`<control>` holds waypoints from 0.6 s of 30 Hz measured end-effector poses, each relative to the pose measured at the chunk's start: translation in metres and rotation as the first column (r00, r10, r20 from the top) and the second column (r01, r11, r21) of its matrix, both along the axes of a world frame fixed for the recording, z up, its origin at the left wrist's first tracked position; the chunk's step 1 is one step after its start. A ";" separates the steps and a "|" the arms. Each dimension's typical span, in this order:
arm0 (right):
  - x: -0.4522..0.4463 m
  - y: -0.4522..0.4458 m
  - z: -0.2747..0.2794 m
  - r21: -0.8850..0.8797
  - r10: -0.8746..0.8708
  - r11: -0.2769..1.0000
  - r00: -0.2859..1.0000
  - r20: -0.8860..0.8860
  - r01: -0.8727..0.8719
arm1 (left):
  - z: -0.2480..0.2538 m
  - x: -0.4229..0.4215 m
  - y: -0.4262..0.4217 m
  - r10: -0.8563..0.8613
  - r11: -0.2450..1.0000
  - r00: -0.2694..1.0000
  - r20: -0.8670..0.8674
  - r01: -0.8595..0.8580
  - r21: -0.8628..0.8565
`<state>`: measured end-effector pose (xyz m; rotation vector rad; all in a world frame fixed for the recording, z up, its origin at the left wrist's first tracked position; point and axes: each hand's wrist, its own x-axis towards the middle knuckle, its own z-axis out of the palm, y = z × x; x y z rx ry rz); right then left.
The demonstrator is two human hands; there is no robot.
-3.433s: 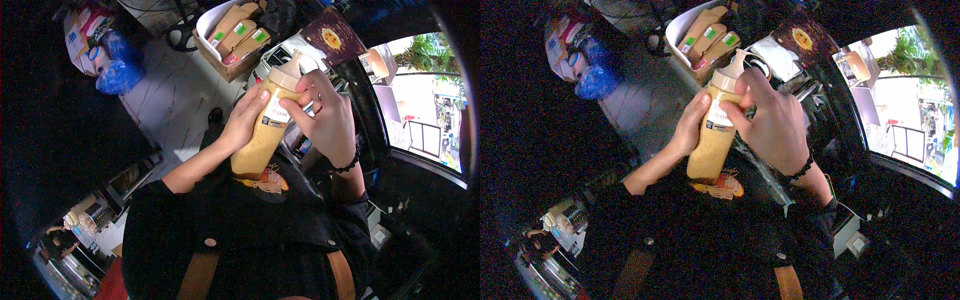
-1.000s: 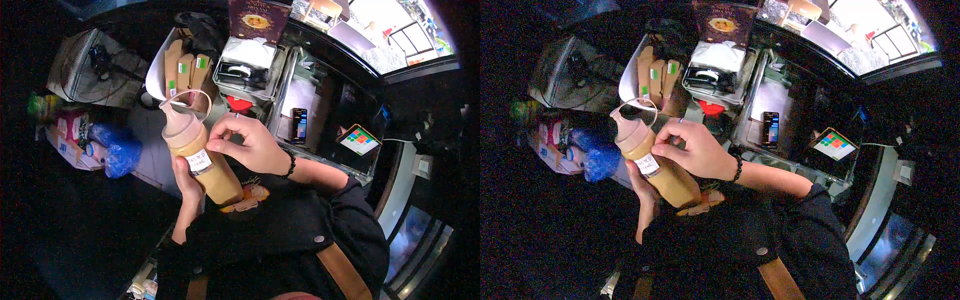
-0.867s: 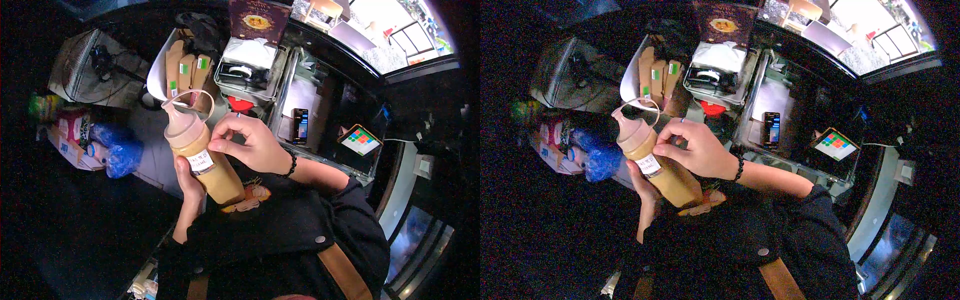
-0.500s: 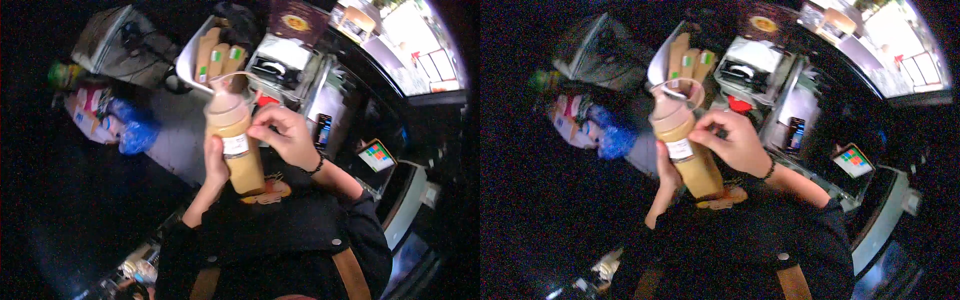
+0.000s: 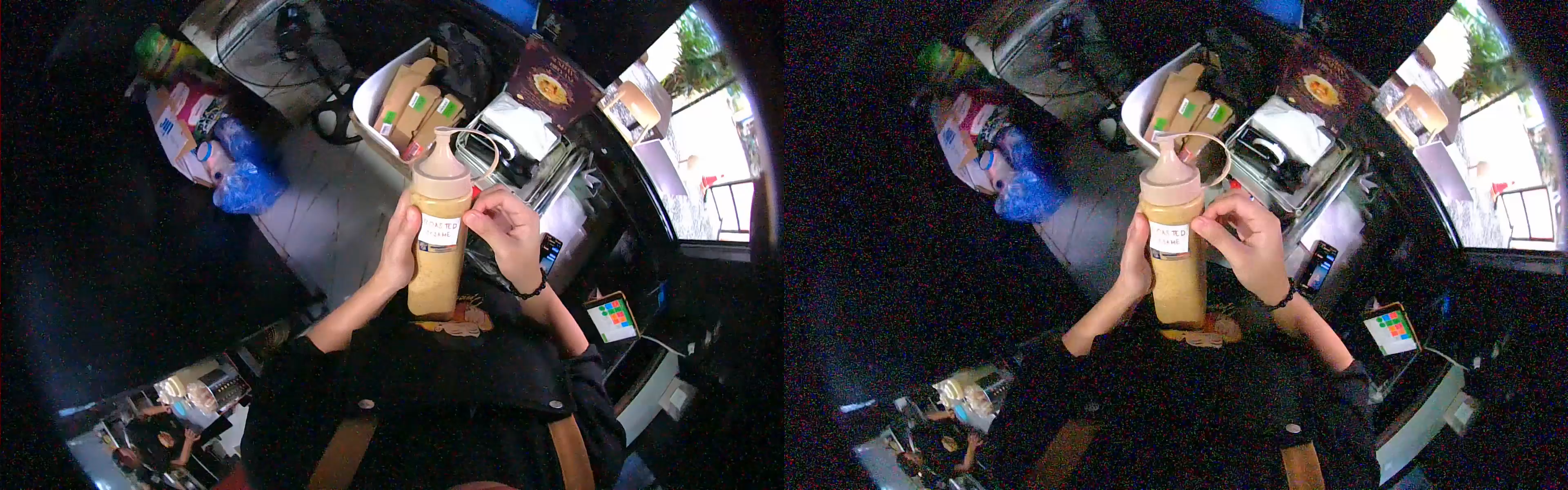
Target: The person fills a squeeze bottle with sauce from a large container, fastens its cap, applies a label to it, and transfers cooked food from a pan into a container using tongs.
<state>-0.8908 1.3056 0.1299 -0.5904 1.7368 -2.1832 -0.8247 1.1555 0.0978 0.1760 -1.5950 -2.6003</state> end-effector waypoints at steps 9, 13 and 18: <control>-0.013 -0.008 -0.016 -0.137 0.097 0.987 0.990 0.103 -0.083 | -0.003 -0.001 -0.001 -0.007 0.996 0.999 -0.031 0.010 0.090; -0.020 -0.012 -0.025 -0.205 0.146 0.972 0.977 0.154 -0.113 | -0.016 0.000 -0.006 -0.065 0.968 0.997 0.050 0.051 0.247; -0.030 -0.011 -0.034 -0.318 0.289 0.928 0.916 0.278 -0.196 | -0.018 0.000 -0.004 0.025 0.984 0.989 0.144 -0.050 0.172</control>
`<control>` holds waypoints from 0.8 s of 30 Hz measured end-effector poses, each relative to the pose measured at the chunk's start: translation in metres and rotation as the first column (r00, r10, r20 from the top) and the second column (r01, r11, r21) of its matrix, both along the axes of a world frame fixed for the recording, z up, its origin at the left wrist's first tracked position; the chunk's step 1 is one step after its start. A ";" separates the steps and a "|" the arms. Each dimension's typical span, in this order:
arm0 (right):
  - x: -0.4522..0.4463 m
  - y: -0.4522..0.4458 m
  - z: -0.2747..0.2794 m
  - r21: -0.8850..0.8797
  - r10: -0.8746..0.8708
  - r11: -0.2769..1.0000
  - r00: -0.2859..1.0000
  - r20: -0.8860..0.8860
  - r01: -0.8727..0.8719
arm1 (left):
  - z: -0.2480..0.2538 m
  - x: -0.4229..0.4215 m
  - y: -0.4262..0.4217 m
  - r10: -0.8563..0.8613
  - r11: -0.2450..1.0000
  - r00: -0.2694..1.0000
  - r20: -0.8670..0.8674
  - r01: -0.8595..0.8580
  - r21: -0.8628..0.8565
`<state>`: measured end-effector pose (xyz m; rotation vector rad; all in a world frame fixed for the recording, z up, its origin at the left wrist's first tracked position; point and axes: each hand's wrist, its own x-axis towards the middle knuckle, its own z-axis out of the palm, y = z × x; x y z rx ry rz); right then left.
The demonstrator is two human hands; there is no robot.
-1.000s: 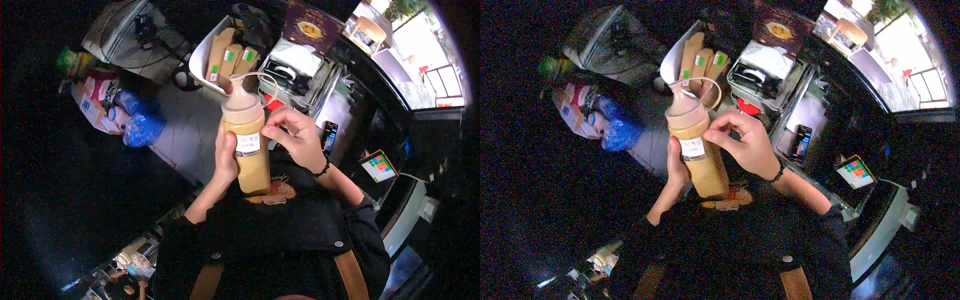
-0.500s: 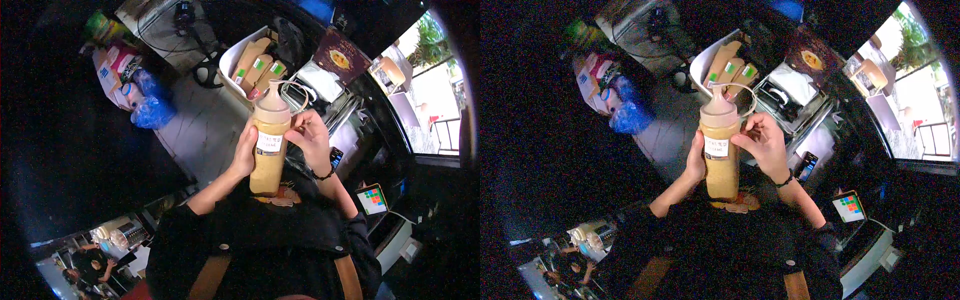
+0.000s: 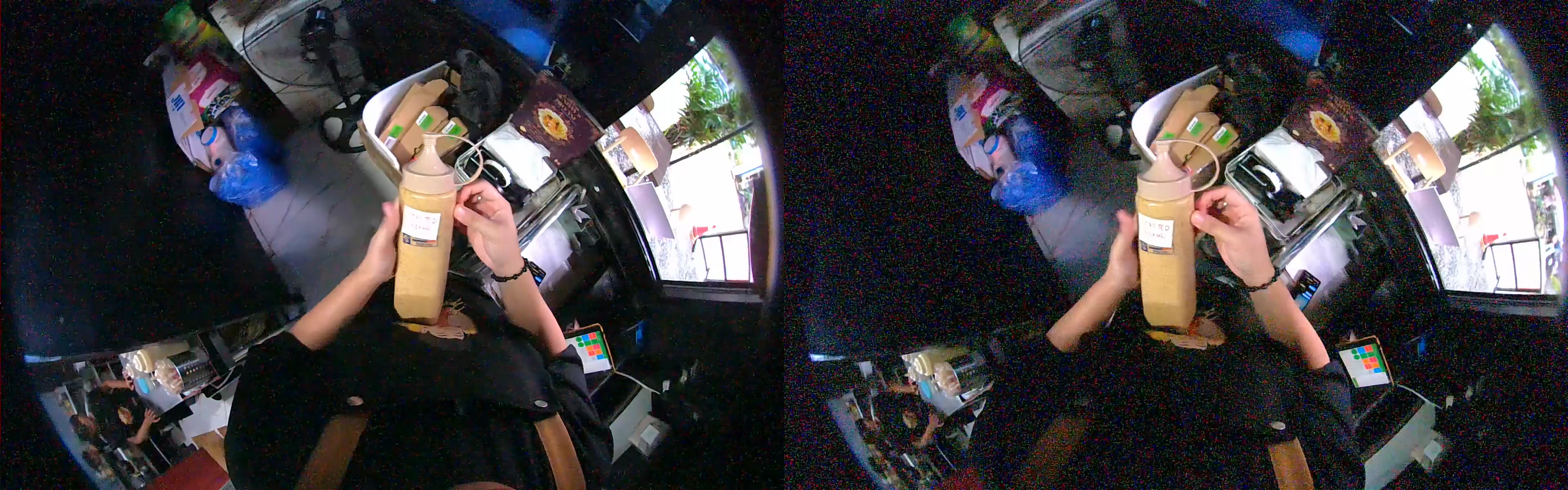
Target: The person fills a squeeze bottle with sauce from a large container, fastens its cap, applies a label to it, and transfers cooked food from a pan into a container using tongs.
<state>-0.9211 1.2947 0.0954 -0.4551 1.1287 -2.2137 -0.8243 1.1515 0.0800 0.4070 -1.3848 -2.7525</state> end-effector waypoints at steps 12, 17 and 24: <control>-0.162 0.125 -0.178 0.789 0.014 0.231 0.809 -0.587 0.569 | 0.014 0.003 -0.005 -0.069 0.996 0.997 -0.035 0.067 -0.060; -0.219 0.136 -0.223 0.940 0.564 0.219 0.753 -0.340 0.260 | 0.015 0.007 -0.007 -0.086 0.996 0.995 -0.045 0.085 -0.024; -0.254 0.115 -0.256 0.997 0.505 0.007 0.861 0.059 -0.072 | 0.021 0.021 -0.009 0.018 0.999 1.000 -0.026 -0.019 -0.032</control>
